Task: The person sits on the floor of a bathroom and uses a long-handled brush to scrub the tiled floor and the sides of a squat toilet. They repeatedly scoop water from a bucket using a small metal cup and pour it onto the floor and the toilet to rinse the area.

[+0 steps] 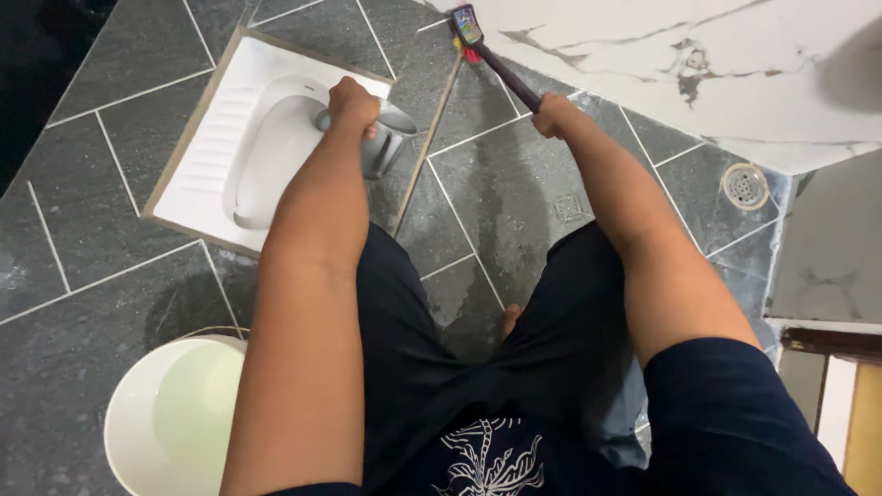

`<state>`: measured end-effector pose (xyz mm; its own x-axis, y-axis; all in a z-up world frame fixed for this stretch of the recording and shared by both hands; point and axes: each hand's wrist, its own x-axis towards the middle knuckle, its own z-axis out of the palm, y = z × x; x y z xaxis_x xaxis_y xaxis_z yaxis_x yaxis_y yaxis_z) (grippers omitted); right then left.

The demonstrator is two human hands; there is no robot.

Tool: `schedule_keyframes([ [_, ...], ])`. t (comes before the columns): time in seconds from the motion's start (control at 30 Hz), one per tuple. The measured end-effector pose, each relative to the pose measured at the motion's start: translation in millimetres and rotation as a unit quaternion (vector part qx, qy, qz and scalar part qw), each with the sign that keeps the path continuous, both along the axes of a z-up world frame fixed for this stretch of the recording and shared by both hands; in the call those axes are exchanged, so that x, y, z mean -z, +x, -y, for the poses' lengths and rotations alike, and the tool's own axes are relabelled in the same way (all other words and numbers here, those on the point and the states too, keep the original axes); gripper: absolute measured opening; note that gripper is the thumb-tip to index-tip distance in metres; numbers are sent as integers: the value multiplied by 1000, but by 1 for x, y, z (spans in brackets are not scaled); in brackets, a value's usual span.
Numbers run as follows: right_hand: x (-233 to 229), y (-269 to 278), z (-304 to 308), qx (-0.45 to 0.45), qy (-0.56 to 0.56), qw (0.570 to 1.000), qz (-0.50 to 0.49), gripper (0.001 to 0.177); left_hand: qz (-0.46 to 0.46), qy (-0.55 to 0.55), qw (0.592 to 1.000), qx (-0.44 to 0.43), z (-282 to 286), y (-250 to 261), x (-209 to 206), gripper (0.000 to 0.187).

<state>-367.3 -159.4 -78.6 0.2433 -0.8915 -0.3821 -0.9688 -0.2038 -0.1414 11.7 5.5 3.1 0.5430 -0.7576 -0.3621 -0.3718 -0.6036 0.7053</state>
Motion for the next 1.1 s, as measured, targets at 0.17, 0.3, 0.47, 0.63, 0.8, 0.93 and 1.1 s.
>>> schedule_keyframes([
  [0.17, -8, 7, -1, -10, 19, 1000, -8, 43, 15, 12, 1000, 24, 5, 1, 7, 15],
  [0.3, 10, 14, 7, -75, -48, 994, 59, 50, 11, 20, 999, 36, 13, 1, 15, 14],
  [0.47, 16, 50, 6, 100, 78, 902, 412, 69, 14, -15, 990, 136, 23, -10, 33, 29],
  [0.63, -5, 102, -9, 127, 123, 814, 553, 43, -36, -25, 985, 167, 34, -45, 33, 61],
  [0.8, 5, 145, -13, 86, 76, 796, 594, 34, -56, -37, 978, 195, 27, -79, 10, 105],
  [0.93, 11, 153, -14, 9, 62, 840, 539, 67, -111, -70, 976, 176, 37, -99, 13, 112],
  [1.1, -1, 148, -15, -17, 124, 843, 523, 99, -125, -130, 973, 145, 55, -105, 39, 103],
])
